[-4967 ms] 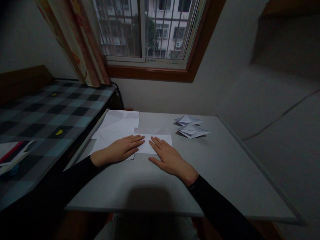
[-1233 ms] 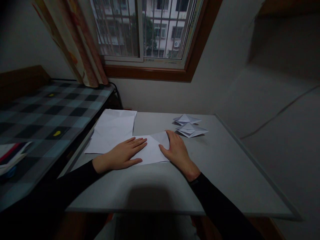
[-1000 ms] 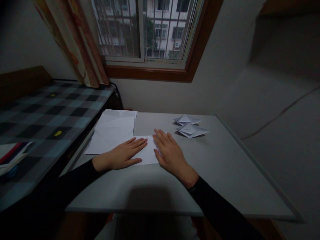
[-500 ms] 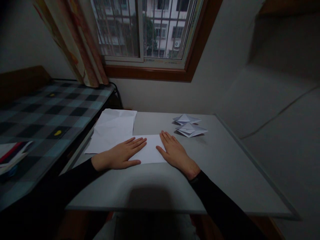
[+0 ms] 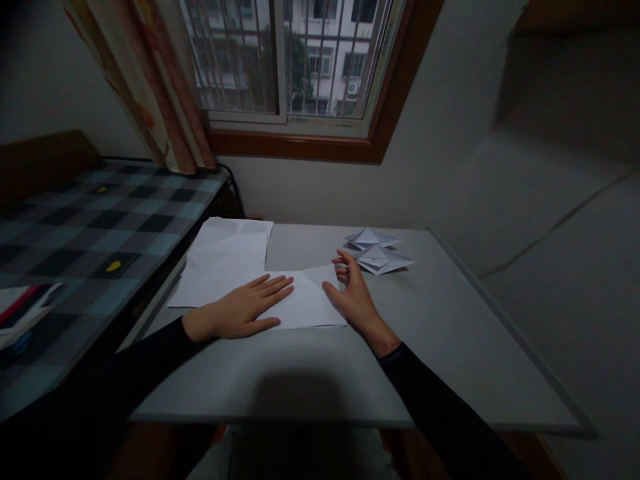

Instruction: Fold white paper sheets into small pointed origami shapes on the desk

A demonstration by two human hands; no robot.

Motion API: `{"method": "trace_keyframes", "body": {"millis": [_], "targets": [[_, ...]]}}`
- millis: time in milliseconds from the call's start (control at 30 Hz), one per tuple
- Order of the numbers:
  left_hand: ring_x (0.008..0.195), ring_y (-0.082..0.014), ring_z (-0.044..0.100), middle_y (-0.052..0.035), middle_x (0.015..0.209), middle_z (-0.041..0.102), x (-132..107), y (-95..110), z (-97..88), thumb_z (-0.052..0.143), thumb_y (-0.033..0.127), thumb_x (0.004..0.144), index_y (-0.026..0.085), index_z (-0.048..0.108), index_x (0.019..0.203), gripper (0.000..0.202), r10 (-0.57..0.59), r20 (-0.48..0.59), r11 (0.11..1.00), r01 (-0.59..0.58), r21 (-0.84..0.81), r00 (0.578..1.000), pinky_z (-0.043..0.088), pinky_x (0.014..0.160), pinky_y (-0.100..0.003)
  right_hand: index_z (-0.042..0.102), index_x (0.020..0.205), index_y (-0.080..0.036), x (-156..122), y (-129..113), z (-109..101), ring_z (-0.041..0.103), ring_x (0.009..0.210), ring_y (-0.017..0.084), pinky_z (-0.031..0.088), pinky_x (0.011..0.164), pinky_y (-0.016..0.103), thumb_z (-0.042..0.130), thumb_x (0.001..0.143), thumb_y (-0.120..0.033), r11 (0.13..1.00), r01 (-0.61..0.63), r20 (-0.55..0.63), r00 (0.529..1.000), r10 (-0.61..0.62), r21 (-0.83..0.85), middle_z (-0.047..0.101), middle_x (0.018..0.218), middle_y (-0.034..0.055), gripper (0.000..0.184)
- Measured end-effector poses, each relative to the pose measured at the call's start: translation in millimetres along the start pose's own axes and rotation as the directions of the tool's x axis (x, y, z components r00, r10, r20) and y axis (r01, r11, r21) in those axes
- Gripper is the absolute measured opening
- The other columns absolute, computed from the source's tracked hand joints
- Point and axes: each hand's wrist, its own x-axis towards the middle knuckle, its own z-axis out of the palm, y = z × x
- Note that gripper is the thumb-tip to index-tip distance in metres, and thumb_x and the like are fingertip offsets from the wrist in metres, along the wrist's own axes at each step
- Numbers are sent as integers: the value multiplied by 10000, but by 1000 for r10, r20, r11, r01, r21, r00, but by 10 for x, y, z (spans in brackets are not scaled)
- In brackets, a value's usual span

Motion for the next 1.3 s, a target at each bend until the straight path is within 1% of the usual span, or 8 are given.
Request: {"method": "trace_keyframes", "body": {"millis": [133,233,400,567,733,867,1133,1300], "targets": [[1742,-319,244,-106,1880,197,-6,-18,22,453,638,1160,286,114,1833,832,5,1,1000,-5,0,1000,215,1418,-551,473,1663,-324,-45,-165,10,731,1241,275,589,1155,543,712,1000,-319,996,88,147,985,-89,11,689,1529,131,705],[1743,-317,240,-117,1879,189,-9,-24,35,451,635,1161,273,110,1834,837,7,-1,1000,-7,3,1000,209,1420,-554,638,1575,-326,-84,-304,-11,610,1502,284,471,1291,578,524,1127,-305,954,283,406,887,-220,-103,657,1621,100,462],[1744,-305,241,-132,1876,189,-8,-25,47,434,639,1163,246,89,1835,852,8,2,1000,-8,11,1000,189,1426,-543,321,1798,-259,-185,-383,15,388,1689,339,311,1384,637,562,1131,-539,821,461,628,760,-169,-336,363,1835,137,762],[1742,-302,246,-120,1876,202,-12,-24,33,438,641,1161,246,120,1833,842,10,-12,1000,-10,6,1000,179,1431,-531,214,1820,-161,-145,-384,124,300,1720,367,279,1404,603,503,1091,-757,773,454,637,766,-84,-444,272,1848,196,985],[1742,-303,249,-134,1867,235,-7,-3,13,444,644,1158,218,251,1806,799,11,4,1000,-11,7,1000,173,1435,-521,250,1811,-143,106,-333,320,284,1727,345,255,1410,600,309,1153,-717,768,420,628,777,-29,-484,285,1842,194,875],[1739,-306,261,-142,1860,257,1,27,0,459,625,1155,217,264,1801,788,3,-17,1000,-3,12,1000,187,1430,-528,259,1808,-148,164,-294,407,312,1718,344,274,1403,598,344,1168,-661,753,433,588,806,-77,-495,323,1833,199,825],[1742,-298,253,-128,1868,243,2,44,-15,453,625,1151,237,156,1824,832,-12,-29,1000,12,-13,1000,203,1422,-534,188,1827,-202,-280,-337,83,318,1714,362,317,1382,642,460,1163,-589,747,463,586,801,-123,-477,307,1840,190,816],[1702,-323,358,-162,1824,370,35,56,-38,559,609,1111,199,386,1734,765,-82,-65,996,80,-44,995,293,1395,-538,204,1826,-239,-424,-382,-68,340,1708,342,330,1377,654,448,1177,-511,755,445,575,810,-110,-481,330,1840,160,744]]}}
